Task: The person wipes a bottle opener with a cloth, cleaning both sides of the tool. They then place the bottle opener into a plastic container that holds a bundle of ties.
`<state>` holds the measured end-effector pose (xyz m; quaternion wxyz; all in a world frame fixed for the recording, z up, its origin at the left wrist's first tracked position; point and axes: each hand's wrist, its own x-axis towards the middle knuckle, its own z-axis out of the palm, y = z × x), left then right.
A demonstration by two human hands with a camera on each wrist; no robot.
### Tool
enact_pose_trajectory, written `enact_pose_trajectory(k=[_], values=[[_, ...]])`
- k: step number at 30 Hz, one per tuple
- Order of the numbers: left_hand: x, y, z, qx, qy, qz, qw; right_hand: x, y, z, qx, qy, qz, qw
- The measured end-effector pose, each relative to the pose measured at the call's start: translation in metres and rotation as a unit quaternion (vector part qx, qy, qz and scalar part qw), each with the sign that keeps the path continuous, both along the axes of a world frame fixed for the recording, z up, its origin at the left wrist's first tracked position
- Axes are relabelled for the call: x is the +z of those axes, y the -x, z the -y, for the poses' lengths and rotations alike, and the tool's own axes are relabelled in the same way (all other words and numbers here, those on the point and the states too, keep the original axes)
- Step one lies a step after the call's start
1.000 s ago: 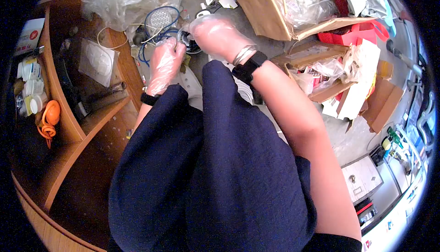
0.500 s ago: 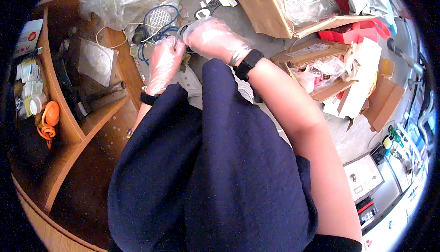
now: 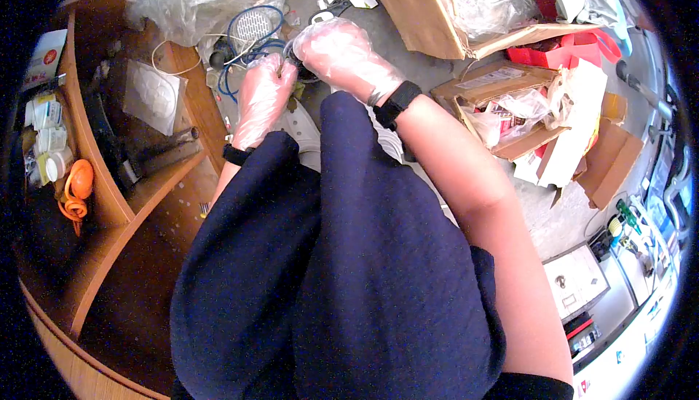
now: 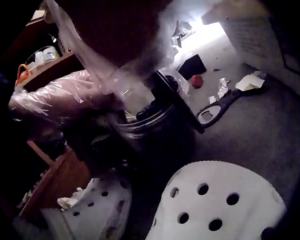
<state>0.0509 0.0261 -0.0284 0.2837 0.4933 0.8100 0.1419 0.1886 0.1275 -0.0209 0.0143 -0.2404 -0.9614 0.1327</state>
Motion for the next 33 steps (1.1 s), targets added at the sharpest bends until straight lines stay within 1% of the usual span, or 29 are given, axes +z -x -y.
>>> enact_pose_trajectory(k=[2,5,7,10,12,13,15,16,17,19,21,23,24,25,27,28,30,31,33], values=[[0.001,0.001,0.000,0.001,0.002,0.000,1.000,-0.001,-0.002,-0.003,0.020,-0.006,-0.060,0.998],[-0.001,0.002,0.002,0.006,-0.005,0.000,1.000,0.000,-0.004,-0.010,0.005,-0.012,-0.082,0.997],[-0.003,0.002,0.001,0.010,-0.017,0.000,1.000,-0.006,-0.002,-0.014,-0.010,-0.004,-0.058,0.998],[-0.003,0.004,0.001,0.011,-0.009,0.006,1.000,-0.010,-0.007,-0.018,-0.026,-0.026,-0.091,0.995],[-0.001,0.003,0.002,0.015,-0.024,0.016,0.999,-0.007,-0.021,-0.022,-0.005,0.019,-0.145,0.989],[-0.003,0.004,0.003,0.015,-0.024,0.017,0.999,-0.005,-0.027,-0.023,-0.006,0.019,-0.144,0.989],[-0.005,0.005,0.003,0.015,-0.045,0.042,0.998,0.007,-0.040,-0.026,-0.029,0.034,-0.187,0.981],[-0.007,0.006,0.003,0.015,-0.046,0.042,0.998,0.004,-0.049,-0.029,-0.010,0.029,-0.264,0.964],[-0.006,0.006,0.003,0.018,-0.039,0.043,0.998,0.012,-0.049,-0.029,-0.010,0.028,-0.264,0.964],[-0.006,0.007,0.003,0.020,-0.034,0.044,0.998,0.036,-0.051,-0.027,-0.065,0.057,-0.193,0.977],[-0.005,0.006,0.003,0.009,-0.053,0.032,0.998,0.031,-0.051,-0.025,-0.057,0.053,-0.200,0.977],[-0.004,0.006,0.003,0.013,-0.043,0.039,0.998,0.027,-0.044,-0.020,-0.075,0.098,-0.191,0.974],[-0.003,0.006,0.003,0.017,-0.031,0.045,0.998,0.018,-0.038,-0.014,-0.078,0.100,-0.247,0.961],[-0.004,0.006,0.003,0.017,-0.031,0.045,0.998,0.014,-0.034,-0.010,-0.083,0.094,-0.226,0.966],[-0.007,0.007,0.004,0.017,-0.050,0.054,0.997,0.019,-0.024,-0.003,-0.127,0.159,-0.185,0.961],[-0.010,0.007,0.004,0.016,-0.049,0.054,0.997,0.017,-0.019,-0.002,-0.129,0.161,-0.185,0.961],[-0.011,0.007,0.004,0.018,-0.057,0.038,0.997,0.008,-0.011,-0.004,-0.203,0.223,-0.100,0.948],[-0.011,0.006,0.003,0.016,-0.057,0.039,0.997,0.000,-0.010,-0.004,-0.206,0.223,-0.099,0.948],[-0.007,0.006,0.001,0.016,-0.048,0.045,0.998,-0.007,-0.006,-0.003,-0.215,0.221,-0.163,0.937]])
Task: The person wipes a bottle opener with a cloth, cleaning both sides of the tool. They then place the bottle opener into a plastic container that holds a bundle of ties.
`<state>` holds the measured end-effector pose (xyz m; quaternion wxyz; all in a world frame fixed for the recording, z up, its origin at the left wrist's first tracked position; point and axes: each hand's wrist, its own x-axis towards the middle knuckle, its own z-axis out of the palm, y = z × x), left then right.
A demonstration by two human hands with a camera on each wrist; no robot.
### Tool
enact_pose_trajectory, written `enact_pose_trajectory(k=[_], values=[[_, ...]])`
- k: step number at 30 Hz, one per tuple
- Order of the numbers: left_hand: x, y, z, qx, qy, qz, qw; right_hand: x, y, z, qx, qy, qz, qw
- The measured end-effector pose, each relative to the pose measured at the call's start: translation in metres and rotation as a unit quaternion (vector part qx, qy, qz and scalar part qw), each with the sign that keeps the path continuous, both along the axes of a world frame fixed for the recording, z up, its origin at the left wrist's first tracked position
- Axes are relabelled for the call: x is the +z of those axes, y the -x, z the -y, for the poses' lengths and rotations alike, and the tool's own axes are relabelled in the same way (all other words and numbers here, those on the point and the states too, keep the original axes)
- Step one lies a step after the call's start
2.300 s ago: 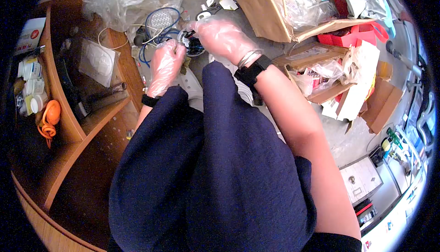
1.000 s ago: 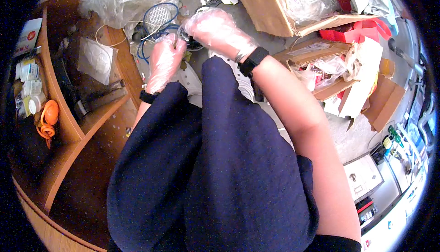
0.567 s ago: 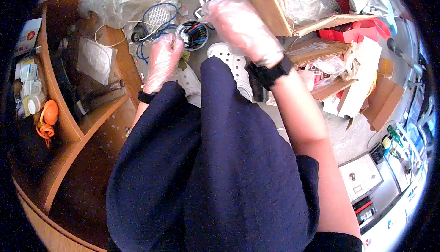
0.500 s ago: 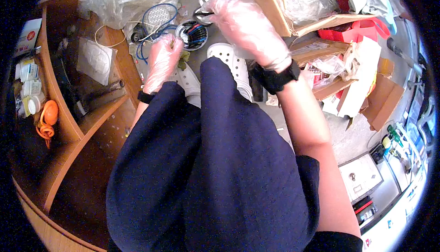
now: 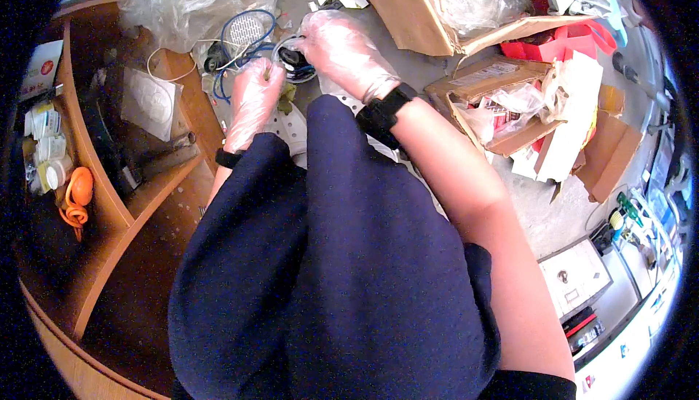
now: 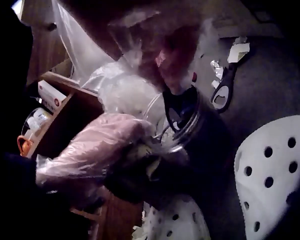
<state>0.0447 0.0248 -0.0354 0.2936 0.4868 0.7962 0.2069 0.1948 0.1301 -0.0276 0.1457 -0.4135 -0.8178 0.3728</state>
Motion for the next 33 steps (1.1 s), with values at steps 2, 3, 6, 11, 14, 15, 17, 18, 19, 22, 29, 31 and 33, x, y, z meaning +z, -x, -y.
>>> enact_pose_trajectory(k=[2,3,6,11,14,15,17,18,19,22,29,31,33], values=[[-0.001,0.000,0.000,0.003,-0.004,0.010,1.000,-0.003,0.004,0.004,0.015,-0.028,0.030,0.999],[-0.002,0.000,0.000,0.007,-0.008,0.020,1.000,-0.004,0.005,0.007,0.019,-0.050,0.050,0.997],[-0.001,-0.001,0.000,0.006,-0.019,0.012,1.000,-0.005,0.007,0.006,0.024,-0.068,0.081,0.994],[0.002,0.000,0.003,-0.010,0.011,-0.024,1.000,0.019,-0.014,-0.015,-0.105,-0.005,0.060,0.993],[0.007,0.007,0.005,-0.037,-0.006,-0.038,0.999,-0.008,-0.029,-0.017,-0.046,-0.207,0.089,0.973],[0.012,0.010,0.007,-0.032,0.000,-0.045,0.998,-0.023,-0.026,-0.023,-0.030,-0.149,0.115,0.982],[0.029,0.018,0.012,-0.024,0.024,-0.046,0.998,-0.059,-0.021,-0.029,-0.013,-0.091,0.125,0.988],[0.035,0.024,0.015,-0.019,0.019,-0.039,0.999,-0.064,-0.015,-0.034,-0.013,-0.094,0.122,0.988],[0.043,0.029,0.020,0.003,0.021,-0.028,0.999,-0.070,-0.008,-0.038,0.022,-0.109,0.141,0.984],[0.057,0.047,0.030,0.013,0.010,-0.066,0.998,-0.089,0.000,-0.045,0.059,-0.147,0.123,0.980],[0.056,0.062,0.034,0.071,0.040,-0.045,0.996,-0.082,0.008,-0.069,0.122,-0.124,0.308,0.935],[0.056,0.060,0.031,0.088,0.043,-0.014,0.995,-0.090,0.006,-0.071,0.125,-0.123,0.302,0.937],[0.065,0.050,0.025,0.049,0.021,-0.006,0.999,-0.094,0.002,-0.066,0.131,-0.133,0.294,0.937]])
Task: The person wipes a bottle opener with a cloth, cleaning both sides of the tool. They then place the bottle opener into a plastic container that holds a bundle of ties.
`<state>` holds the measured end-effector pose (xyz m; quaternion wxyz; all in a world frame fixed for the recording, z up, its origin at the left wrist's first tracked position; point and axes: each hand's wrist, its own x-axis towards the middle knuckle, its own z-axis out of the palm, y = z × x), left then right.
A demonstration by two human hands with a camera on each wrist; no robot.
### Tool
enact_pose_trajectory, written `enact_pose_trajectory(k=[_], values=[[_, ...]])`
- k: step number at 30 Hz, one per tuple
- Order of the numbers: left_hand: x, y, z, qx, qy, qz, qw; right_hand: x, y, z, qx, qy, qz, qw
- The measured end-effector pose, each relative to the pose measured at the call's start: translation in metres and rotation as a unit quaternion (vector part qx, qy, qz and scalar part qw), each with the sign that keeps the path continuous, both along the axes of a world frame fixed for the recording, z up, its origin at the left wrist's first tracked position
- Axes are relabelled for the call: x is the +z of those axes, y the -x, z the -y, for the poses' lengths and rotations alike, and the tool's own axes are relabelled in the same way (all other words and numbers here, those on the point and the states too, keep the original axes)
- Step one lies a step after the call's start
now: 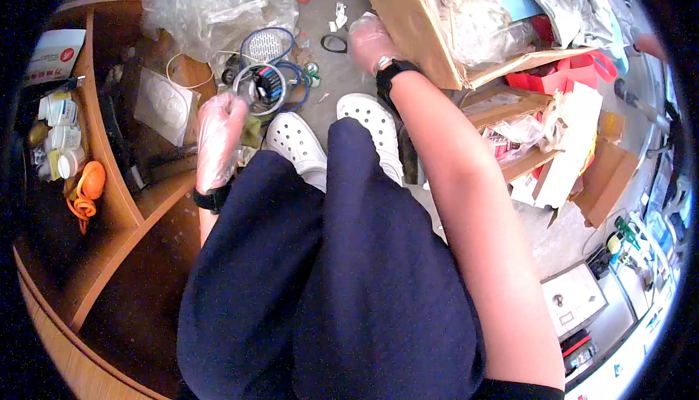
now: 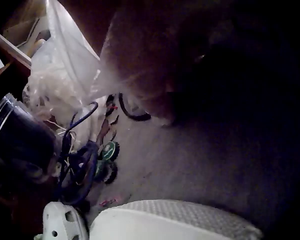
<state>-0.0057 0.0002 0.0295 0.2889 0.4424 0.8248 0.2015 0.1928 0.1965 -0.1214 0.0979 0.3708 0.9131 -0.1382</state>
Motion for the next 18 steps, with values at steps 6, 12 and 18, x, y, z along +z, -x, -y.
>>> enact_pose_trajectory(k=[6,12,18], values=[[-0.013,-0.027,-0.023,-0.084,0.002,0.054,0.995,0.078,-0.025,0.045,-0.111,0.079,-0.146,0.980],[-0.071,-0.049,-0.050,-0.120,-0.012,0.061,0.991,0.187,-0.051,0.065,-0.089,-0.030,-0.166,0.982],[-0.072,-0.044,-0.050,-0.092,-0.014,0.106,0.990,0.178,-0.055,0.060,-0.338,0.479,-0.432,0.685]])
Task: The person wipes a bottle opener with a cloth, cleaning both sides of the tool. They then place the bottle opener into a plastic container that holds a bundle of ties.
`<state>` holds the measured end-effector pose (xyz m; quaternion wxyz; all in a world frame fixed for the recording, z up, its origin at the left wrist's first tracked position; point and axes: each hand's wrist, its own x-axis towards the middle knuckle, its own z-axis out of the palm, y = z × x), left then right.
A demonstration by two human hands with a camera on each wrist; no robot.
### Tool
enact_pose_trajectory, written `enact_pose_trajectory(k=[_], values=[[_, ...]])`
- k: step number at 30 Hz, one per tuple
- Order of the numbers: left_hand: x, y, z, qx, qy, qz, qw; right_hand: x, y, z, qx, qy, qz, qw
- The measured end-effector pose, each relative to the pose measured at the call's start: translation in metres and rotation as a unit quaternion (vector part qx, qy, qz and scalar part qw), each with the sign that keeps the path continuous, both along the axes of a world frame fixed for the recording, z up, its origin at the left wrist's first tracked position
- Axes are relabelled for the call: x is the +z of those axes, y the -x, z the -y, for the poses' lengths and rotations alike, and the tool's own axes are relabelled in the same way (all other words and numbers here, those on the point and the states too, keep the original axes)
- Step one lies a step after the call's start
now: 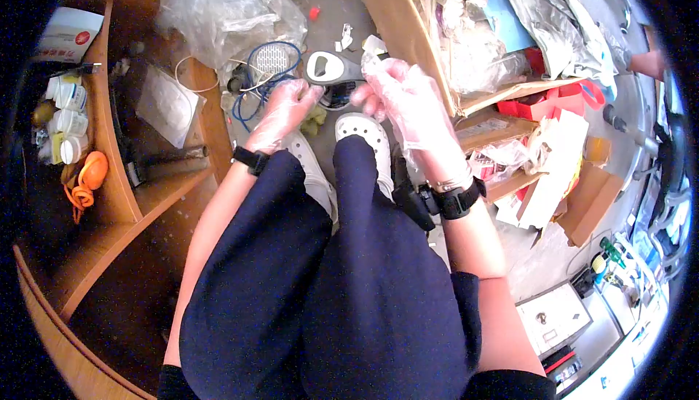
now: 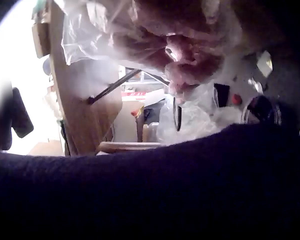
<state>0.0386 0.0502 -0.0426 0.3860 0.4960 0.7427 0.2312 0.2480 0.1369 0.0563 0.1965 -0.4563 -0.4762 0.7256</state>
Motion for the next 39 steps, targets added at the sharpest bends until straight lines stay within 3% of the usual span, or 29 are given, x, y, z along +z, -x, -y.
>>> enact_pose_trajectory(k=[2,3,5,7,9,12,14,15,16,17,19,20,21,23,25,27,29,31,33,34,35,37,39], values=[[0.004,0.011,0.002,-0.006,0.015,0.009,1.000,-0.007,0.008,0.001,-0.018,0.042,-0.019,0.999],[0.007,0.017,0.008,0.044,0.042,0.139,0.988,-0.009,0.012,0.003,-0.039,0.087,-0.034,0.995],[0.039,0.021,0.017,0.186,0.077,0.288,0.936,-0.013,0.015,0.007,-0.019,0.066,-0.025,0.997],[0.065,0.031,0.021,0.216,-0.022,0.262,0.940,-0.021,0.019,0.009,-0.002,0.053,-0.042,0.998],[0.098,0.023,0.020,0.287,-0.107,0.289,0.907,-0.022,0.024,0.011,0.012,0.034,-0.042,0.998],[0.113,0.018,0.023,0.065,-0.271,0.029,0.960,0.004,0.042,0.014,0.151,-0.077,0.062,0.984],[0.126,0.008,0.017,-0.081,-0.284,-0.139,0.945,0.017,0.056,0.027,0.160,-0.194,0.066,0.966],[0.121,0.002,0.015,-0.103,-0.308,-0.202,0.924,0.021,0.059,0.032,0.167,-0.246,0.075,0.952],[0.110,0.002,0.018,-0.084,-0.323,-0.196,0.922,-0.004,0.051,0.023,0.397,-0.502,0.108,0.761],[0.100,0.003,0.020,-0.065,-0.337,-0.190,0.920,0.004,0.054,0.025,0.396,-0.501,0.109,0.762],[0.097,0.002,0.022,-0.031,-0.321,-0.182,0.929,0.025,0.061,0.031,0.296,-0.537,0.125,0.780],[0.097,0.001,0.024,0.007,-0.303,-0.176,0.937,0.023,0.060,0.033,0.290,-0.621,0.119,0.718],[0.098,0.000,0.025,0.009,-0.301,-0.176,0.937,0.022,0.061,0.034,0.293,-0.621,0.118,0.718],[0.104,-0.002,0.025,0.099,-0.194,-0.173,0.961,0.029,0.064,0.035,0.236,-0.521,0.074,0.817],[0.091,0.011,0.023,0.208,-0.197,-0.115,0.951,0.039,0.062,0.035,0.248,-0.509,0.073,0.821],[0.090,0.016,0.023,0.226,-0.242,-0.047,0.942,0.040,0.062,0.036,0.253,-0.498,0.073,0.826],[0.093,0.020,0.021,0.233,-0.230,-0.039,0.944,0.029,0.063,0.037,0.219,-0.362,0.052,0.904],[0.091,0.024,0.020,0.237,-0.214,-0.034,0.947,0.016,0.070,0.043,0.197,-0.379,0.047,0.903],[0.084,0.029,0.016,0.320,-0.227,-0.061,0.918,-0.003,0.079,0.046,0.107,-0.327,0.005,0.939],[0.085,0.032,0.017,0.382,-0.204,0.037,0.901,-0.008,0.081,0.044,0.106,-0.345,0.012,0.933],[0.092,0.031,0.014,0.380,-0.203,0.033,0.902,-0.010,0.083,0.043,0.103,-0.343,0.009,0.934],[0.107,0.024,0.007,0.511,-0.248,0.278,0.775,-0.011,0.086,0.042,0.123,-0.294,-0.007,0.948],[0.106,0.031,0.014,0.483,-0.241,0.302,0.786,-0.010,0.086,0.042,0.127,-0.251,-0.010,0.960]])
